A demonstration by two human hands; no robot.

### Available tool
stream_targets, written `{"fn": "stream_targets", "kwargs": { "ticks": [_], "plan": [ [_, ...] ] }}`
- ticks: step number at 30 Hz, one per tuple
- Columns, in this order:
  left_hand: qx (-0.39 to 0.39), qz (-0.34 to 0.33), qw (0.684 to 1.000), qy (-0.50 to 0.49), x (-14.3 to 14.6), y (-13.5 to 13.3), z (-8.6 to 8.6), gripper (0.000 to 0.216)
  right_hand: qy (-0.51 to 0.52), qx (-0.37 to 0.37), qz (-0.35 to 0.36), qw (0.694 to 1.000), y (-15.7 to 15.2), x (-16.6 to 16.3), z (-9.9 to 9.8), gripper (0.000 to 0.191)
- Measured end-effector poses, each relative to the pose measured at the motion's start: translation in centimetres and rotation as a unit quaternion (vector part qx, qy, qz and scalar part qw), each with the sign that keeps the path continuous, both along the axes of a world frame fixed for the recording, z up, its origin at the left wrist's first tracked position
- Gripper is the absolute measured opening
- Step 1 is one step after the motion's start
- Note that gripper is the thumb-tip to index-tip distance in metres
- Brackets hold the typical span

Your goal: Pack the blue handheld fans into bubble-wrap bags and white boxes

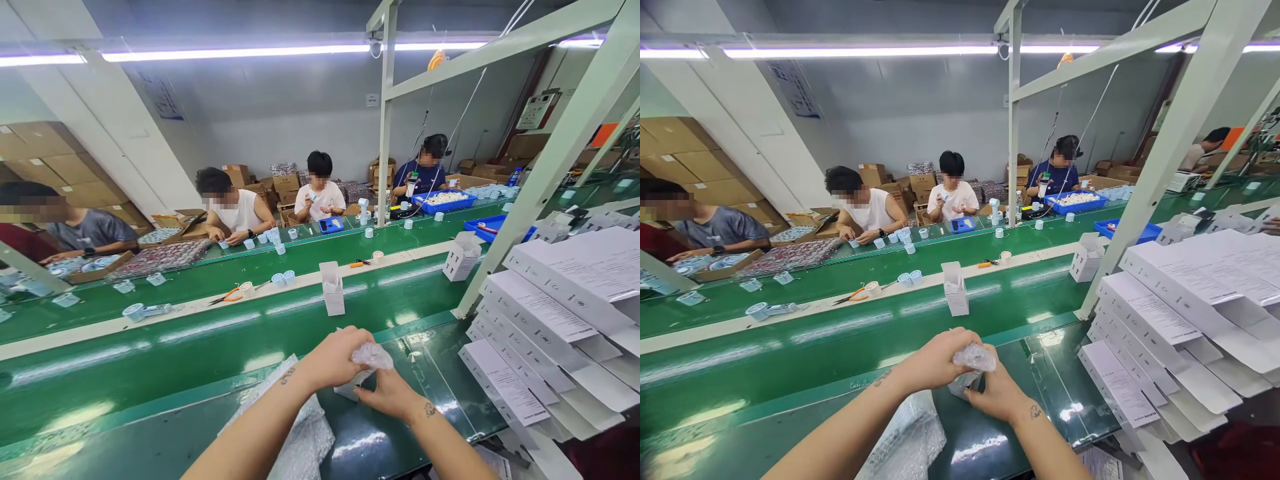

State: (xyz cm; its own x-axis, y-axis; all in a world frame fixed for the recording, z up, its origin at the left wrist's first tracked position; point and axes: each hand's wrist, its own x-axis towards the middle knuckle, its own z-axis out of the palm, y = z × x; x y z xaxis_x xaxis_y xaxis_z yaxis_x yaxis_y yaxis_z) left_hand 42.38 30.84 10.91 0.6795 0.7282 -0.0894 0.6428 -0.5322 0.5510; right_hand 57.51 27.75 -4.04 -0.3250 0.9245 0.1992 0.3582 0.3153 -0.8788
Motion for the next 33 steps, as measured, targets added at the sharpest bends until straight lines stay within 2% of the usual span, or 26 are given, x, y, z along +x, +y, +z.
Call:
{"fn": "stream_targets", "kwargs": {
  "ticks": [3, 7, 10, 11, 13, 15, 16, 17, 18, 19, 21, 23, 25, 27, 29, 31, 33],
  "plan": [
    [-0.040, 0.005, 0.995, -0.096, -1.8, 0.2, 0.2, 0.033, 0.008, 0.039, 0.012, 0.999, 0.0, 0.7, 0.0, 0.061],
    [-0.067, 0.011, 0.988, -0.140, -3.9, 0.6, 1.4, 0.034, 0.002, 0.026, 0.042, 0.999, 0.4, 0.7, 1.1, 0.065],
    [-0.095, 0.088, 0.972, -0.196, -5.7, 1.0, 3.3, 0.027, -0.006, -0.001, 0.048, 0.999, 0.8, 0.6, 1.2, 0.068],
    [-0.115, 0.123, 0.954, -0.247, -6.3, 1.1, 3.7, 0.026, -0.007, -0.009, 0.049, 0.999, 1.0, 0.6, 1.1, 0.068],
    [-0.167, 0.188, 0.890, -0.381, -7.5, 1.1, 3.7, 0.033, -0.009, -0.020, 0.054, 0.998, 1.4, 0.9, 0.6, 0.072],
    [-0.207, 0.238, 0.813, -0.490, -8.5, 1.0, 2.2, 0.044, -0.009, -0.029, 0.055, 0.998, 1.7, 1.2, 0.2, 0.073],
    [-0.221, 0.256, 0.788, -0.515, -8.8, 0.9, 1.1, 0.048, -0.007, -0.032, 0.054, 0.998, 1.9, 1.3, 0.2, 0.073],
    [-0.232, 0.269, 0.779, -0.517, -9.1, 0.8, 0.0, 0.050, -0.005, -0.037, 0.055, 0.998, 2.0, 1.4, 0.2, 0.070],
    [-0.237, 0.277, 0.787, -0.498, -9.4, 0.8, -1.1, 0.049, 0.000, -0.043, 0.056, 0.998, 2.1, 1.5, 0.2, 0.067],
    [-0.234, 0.281, 0.808, -0.462, -9.5, 0.6, -1.9, 0.046, 0.006, -0.050, 0.058, 0.997, 2.2, 1.5, 0.4, 0.064],
    [-0.184, 0.273, 0.875, -0.356, -9.5, 0.3, -2.6, 0.032, 0.016, -0.062, 0.067, 0.996, 2.3, 1.4, 0.7, 0.061],
    [-0.084, 0.232, 0.941, -0.229, -8.7, -0.3, -1.9, 0.018, 0.019, -0.068, 0.068, 0.995, 2.4, 1.1, 0.9, 0.061],
    [0.000, 0.147, 0.985, -0.094, -6.8, -1.0, -0.4, 0.032, 0.017, -0.051, 0.066, 0.996, 2.4, 0.8, 1.1, 0.061],
    [0.032, 0.043, 0.998, 0.034, -4.4, -1.3, 0.9, 0.046, 0.021, -0.010, 0.080, 0.996, 2.3, 0.5, 1.1, 0.059],
    [0.028, -0.032, 0.993, 0.111, -2.2, -1.0, 1.7, 0.049, 0.035, 0.023, 0.098, 0.994, 2.1, 0.4, 1.0, 0.054],
    [0.010, -0.065, 0.991, 0.114, -0.8, -0.2, 1.7, 0.047, 0.041, 0.017, 0.096, 0.994, 1.8, 0.5, 0.7, 0.052],
    [-0.015, -0.046, 0.996, 0.073, -0.6, 0.7, 1.0, 0.041, 0.033, -0.008, 0.085, 0.996, 1.5, 0.7, 0.4, 0.055]
  ]
}}
